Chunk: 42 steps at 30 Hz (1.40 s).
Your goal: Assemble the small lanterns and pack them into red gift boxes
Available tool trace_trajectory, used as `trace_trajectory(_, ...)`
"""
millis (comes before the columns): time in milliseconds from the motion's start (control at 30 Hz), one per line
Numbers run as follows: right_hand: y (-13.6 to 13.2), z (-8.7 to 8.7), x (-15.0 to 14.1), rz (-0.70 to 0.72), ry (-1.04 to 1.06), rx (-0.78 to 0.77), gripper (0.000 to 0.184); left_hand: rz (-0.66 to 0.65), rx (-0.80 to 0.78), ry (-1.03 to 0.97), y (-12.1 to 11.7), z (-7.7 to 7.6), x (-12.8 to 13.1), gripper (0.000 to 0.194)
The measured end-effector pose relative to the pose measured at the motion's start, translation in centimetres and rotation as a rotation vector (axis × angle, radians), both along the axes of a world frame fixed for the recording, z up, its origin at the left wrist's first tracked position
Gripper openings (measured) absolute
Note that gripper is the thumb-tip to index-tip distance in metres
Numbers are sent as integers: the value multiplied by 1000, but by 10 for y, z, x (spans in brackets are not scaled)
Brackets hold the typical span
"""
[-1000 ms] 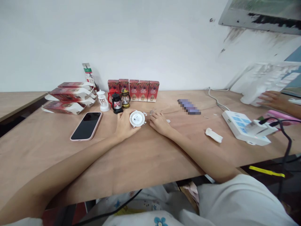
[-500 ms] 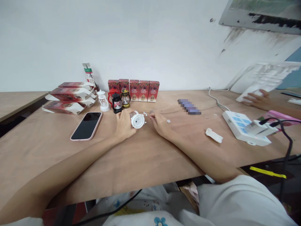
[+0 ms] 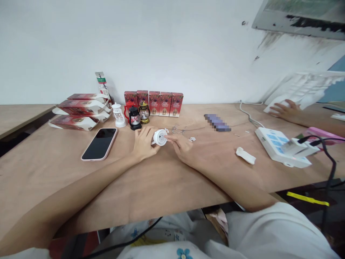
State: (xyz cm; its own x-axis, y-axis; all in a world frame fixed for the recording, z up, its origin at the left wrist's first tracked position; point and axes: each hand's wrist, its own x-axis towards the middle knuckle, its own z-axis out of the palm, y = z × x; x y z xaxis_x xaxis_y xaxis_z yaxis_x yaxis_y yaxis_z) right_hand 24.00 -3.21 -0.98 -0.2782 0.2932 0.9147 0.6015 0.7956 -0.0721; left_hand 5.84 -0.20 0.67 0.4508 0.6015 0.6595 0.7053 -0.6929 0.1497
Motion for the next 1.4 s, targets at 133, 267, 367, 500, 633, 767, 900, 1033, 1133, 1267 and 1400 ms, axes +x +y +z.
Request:
trace_trajectory(133, -2, 4, 2, -37, 4, -51, 19, 8, 27, 25, -1, -1, 0, 35)
trace_trajectory(267, -7, 9, 3, -76, -5, -132, 16, 1, 54, 43, 0, -2, -1, 35)
trace_trajectory(367, -9, 11, 2, -91, -6, -140, 15, -3, 53, 49, 0, -2, -1, 34)
trace_trajectory(500, -8, 10, 1, -111, -11, -108, 15, -18, 64, 66, 1, -3, -2, 34)
trace_trajectory(633, -8, 10, 1, -126, -15, -81, 14, -32, 95, 104, 2, -4, -2, 38)
trace_trajectory(767, -7, 9, 1, -94, 7, -35, 13, -48, 127, 116, 2, -4, -2, 39)
trace_trajectory(900, -5, 6, 1, -82, -2, -68, 15, -51, 123, 116, 2, -4, -2, 37)
trace_trajectory(1033, -1, 3, 0, -42, 16, -29, 15, -67, 138, 122, 1, -3, -2, 36)
trace_trajectory(1133, 0, 2, 0, -21, 19, -39, 15, -98, 139, 137, 1, -2, -2, 36)
trace_trajectory(1267, -2, 5, 2, 5, 5, -136, 17, -78, 126, 141, 1, -3, -2, 36)
trace_trajectory(1400, -6, 8, 2, 8, 90, -234, 14, -70, 145, 107, 1, -3, -2, 37)
